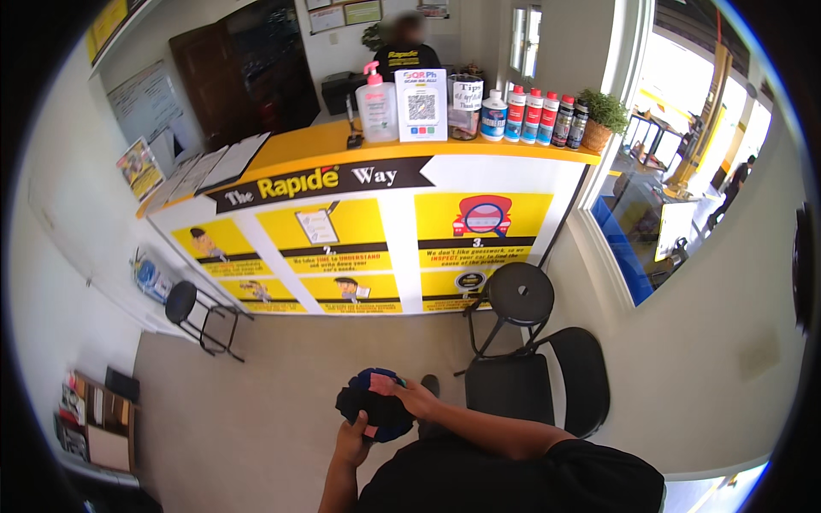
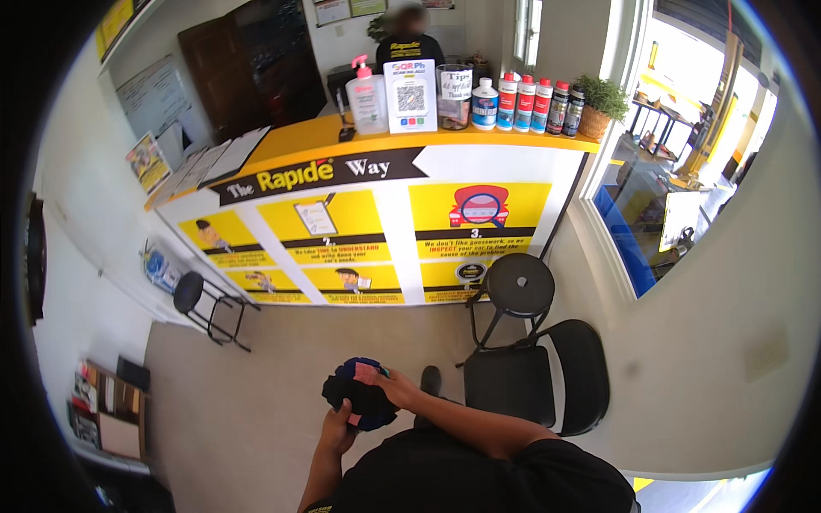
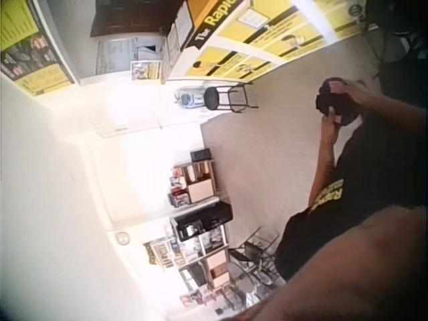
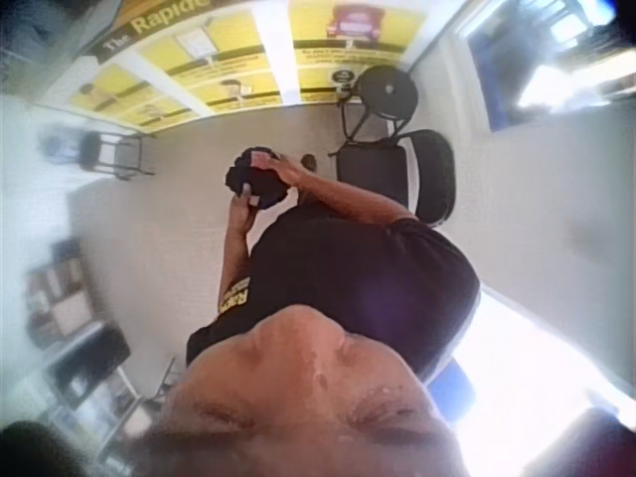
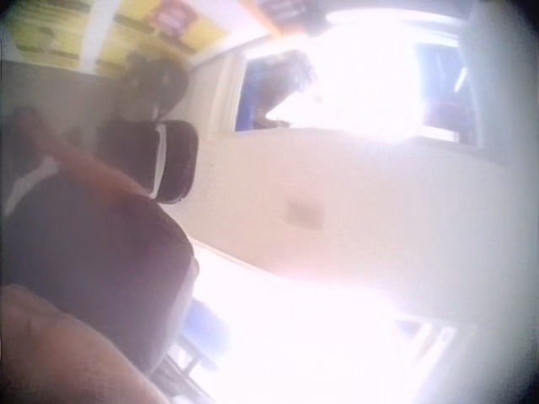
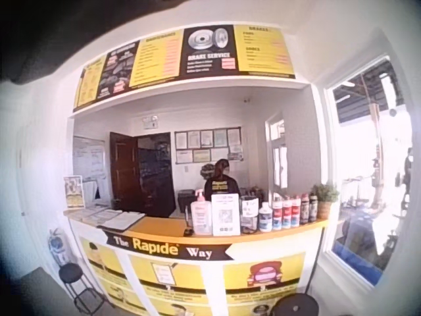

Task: The person wipes a large glass window and a reception counter using cloths. They move between the window and the counter, wiping different sections with both hands.

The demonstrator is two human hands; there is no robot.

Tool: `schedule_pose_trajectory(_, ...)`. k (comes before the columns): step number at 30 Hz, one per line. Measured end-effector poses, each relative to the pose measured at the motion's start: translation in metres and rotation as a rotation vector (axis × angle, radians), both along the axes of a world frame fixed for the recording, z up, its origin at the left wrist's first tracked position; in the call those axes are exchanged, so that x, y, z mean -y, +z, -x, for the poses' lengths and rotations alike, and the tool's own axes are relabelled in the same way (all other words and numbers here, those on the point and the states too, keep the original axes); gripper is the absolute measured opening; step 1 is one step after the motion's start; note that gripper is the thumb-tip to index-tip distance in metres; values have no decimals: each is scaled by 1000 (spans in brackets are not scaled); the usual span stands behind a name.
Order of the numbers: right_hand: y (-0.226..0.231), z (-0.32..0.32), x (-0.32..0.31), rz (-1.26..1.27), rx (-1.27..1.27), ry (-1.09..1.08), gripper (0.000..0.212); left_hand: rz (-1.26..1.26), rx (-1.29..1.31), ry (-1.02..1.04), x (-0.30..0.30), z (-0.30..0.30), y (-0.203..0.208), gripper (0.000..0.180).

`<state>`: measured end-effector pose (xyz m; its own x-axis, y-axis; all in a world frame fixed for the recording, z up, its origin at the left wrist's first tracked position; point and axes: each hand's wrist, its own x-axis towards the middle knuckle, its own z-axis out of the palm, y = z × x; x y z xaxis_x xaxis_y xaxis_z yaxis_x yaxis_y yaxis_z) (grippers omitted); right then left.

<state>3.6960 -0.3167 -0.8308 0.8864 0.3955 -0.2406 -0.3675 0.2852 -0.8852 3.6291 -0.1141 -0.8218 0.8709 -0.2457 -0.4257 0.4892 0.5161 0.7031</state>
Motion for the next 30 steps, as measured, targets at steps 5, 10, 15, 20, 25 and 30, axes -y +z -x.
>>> schedule_pose_trajectory(5, -19, -94, 37, 87, 81, -246, 47, -99, 26, -108, 30, -113, 18, 58)
schedule_pose_trajectory(10, 3, -173, 95, 156, 28, -334, 48, -256, 166, -227, 80, -229, 36, 55)
schedule_pose_trajectory(15, 64, -222, 154, 217, 27, -315, 52, -231, 150, -361, 111, -324, 44, 51)
schedule_pose_trajectory(20, 35, -247, 183, 340, -112, -269, 56, -141, 12, -567, 154, -389, 43, 47)
schedule_pose_trajectory(25, 9, -267, 176, 206, -151, -623, 36, -136, -60, -782, 175, -457, 46, 29)
schedule_pose_trajectory(30, 15, -286, 201, 4, -168, -1009, 22, -80, 56, -970, 209, -507, 42, 25)
